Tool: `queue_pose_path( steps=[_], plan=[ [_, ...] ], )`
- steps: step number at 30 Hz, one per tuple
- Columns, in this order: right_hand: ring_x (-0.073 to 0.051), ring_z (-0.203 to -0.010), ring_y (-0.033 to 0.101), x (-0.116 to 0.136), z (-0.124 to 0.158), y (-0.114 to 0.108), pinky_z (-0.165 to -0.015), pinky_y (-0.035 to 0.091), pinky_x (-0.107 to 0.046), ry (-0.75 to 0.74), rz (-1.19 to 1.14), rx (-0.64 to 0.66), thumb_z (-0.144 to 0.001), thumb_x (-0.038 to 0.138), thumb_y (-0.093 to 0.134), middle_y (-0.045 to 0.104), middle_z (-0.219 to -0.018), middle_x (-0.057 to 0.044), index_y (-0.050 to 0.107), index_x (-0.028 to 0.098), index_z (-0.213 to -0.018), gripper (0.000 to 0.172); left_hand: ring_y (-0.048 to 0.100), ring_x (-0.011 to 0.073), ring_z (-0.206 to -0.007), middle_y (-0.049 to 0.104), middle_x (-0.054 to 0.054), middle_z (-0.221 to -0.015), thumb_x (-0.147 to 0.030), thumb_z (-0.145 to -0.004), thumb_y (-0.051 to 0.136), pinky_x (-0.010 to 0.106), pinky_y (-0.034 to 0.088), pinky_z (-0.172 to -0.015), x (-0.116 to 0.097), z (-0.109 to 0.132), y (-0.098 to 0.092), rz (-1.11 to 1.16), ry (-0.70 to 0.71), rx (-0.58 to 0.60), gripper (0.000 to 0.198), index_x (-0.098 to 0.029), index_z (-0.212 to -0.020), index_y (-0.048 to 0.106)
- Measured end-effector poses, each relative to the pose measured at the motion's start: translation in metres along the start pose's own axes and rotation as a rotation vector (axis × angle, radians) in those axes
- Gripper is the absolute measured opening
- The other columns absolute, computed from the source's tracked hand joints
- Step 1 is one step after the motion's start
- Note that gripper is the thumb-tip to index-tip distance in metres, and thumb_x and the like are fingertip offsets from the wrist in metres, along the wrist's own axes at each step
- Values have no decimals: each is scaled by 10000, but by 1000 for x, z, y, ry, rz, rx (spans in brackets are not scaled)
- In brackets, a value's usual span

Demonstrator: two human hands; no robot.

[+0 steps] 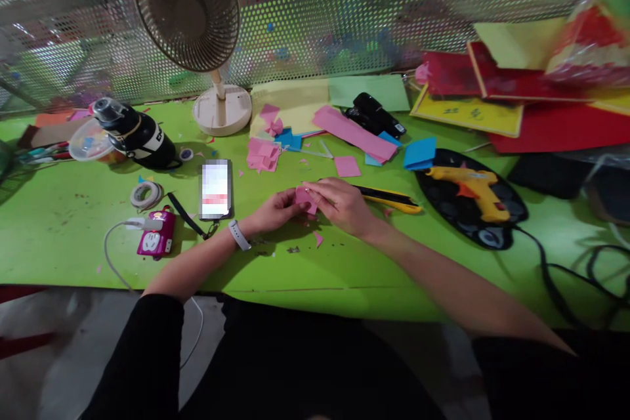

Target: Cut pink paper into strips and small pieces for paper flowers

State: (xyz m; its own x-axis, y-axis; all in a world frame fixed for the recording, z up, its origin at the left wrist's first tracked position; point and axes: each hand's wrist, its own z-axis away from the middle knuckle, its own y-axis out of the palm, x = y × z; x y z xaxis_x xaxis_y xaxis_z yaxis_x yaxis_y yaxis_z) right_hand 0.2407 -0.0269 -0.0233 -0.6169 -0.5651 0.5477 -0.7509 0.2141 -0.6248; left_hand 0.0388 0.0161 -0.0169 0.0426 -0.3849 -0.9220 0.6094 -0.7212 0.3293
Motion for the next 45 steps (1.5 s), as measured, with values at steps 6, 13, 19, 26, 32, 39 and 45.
queue_pose_path(
  steps=[6, 13, 19, 26, 32, 39, 45],
  plan=[
    [-232, -848, 688, 5, -3, -2, -754, 576, -413, 69, -57, -30, -1026, 341, 567, 756, -950, -91, 763, 222, -1085, 238, 734, 147, -843, 764, 101, -957, -250, -938, 740, 319, 580, -853, 3, -1, 0, 8, 32, 10, 174, -121, -1035, 677],
    [-201, -732, 612, 8, -8, -9, -663, 509, -359, 250, -173, -31, -982, 460, 613, 667, -781, -45, 646, 226, -792, 303, 730, 152, -857, 758, 96, -993, -306, -905, 780, 327, 572, -846, 1, 0, 0, 32, -2, -35, 287, -130, -1100, 665],
    [-197, -700, 597, 8, -7, -9, -615, 500, -350, 411, -326, 73, -930, 525, 653, 679, -764, -46, 664, 223, -781, 337, 640, 103, -750, 726, 59, -898, -396, -859, 805, 244, 493, -689, -9, 3, -3, -149, 100, -237, 325, -119, -997, 705],
    [-189, -684, 604, 6, -5, -7, -574, 512, -339, 500, -400, 74, -893, 552, 682, 693, -763, -40, 688, 229, -785, 340, 553, 76, -625, 684, 31, -789, -449, -828, 809, 219, 410, -577, -11, 4, -1, -170, 49, -262, 368, -107, -941, 732],
    [-185, -673, 612, 4, -3, -6, -561, 523, -338, 472, -376, 73, -923, 533, 664, 693, -762, -38, 680, 231, -790, 330, 572, 81, -634, 698, 37, -801, -421, -846, 798, 222, 430, -587, -16, 6, 2, -178, 30, -259, 323, -117, -936, 732],
    [-190, -681, 622, 4, -3, -6, -565, 530, -341, 480, -373, 84, -937, 543, 646, 698, -772, -42, 680, 232, -800, 342, 575, 84, -631, 701, 34, -792, -416, -840, 804, 223, 427, -580, -14, 6, 1, -181, 40, -270, 315, -121, -927, 734],
    [-186, -692, 634, 6, -3, -8, -549, 520, -321, 495, -414, 105, -939, 530, 650, 713, -794, -49, 697, 231, -828, 323, 563, 73, -623, 697, 22, -770, -427, -798, 831, 218, 409, -582, -11, 3, -1, -138, 85, -307, 343, -115, -888, 720]
  ],
)
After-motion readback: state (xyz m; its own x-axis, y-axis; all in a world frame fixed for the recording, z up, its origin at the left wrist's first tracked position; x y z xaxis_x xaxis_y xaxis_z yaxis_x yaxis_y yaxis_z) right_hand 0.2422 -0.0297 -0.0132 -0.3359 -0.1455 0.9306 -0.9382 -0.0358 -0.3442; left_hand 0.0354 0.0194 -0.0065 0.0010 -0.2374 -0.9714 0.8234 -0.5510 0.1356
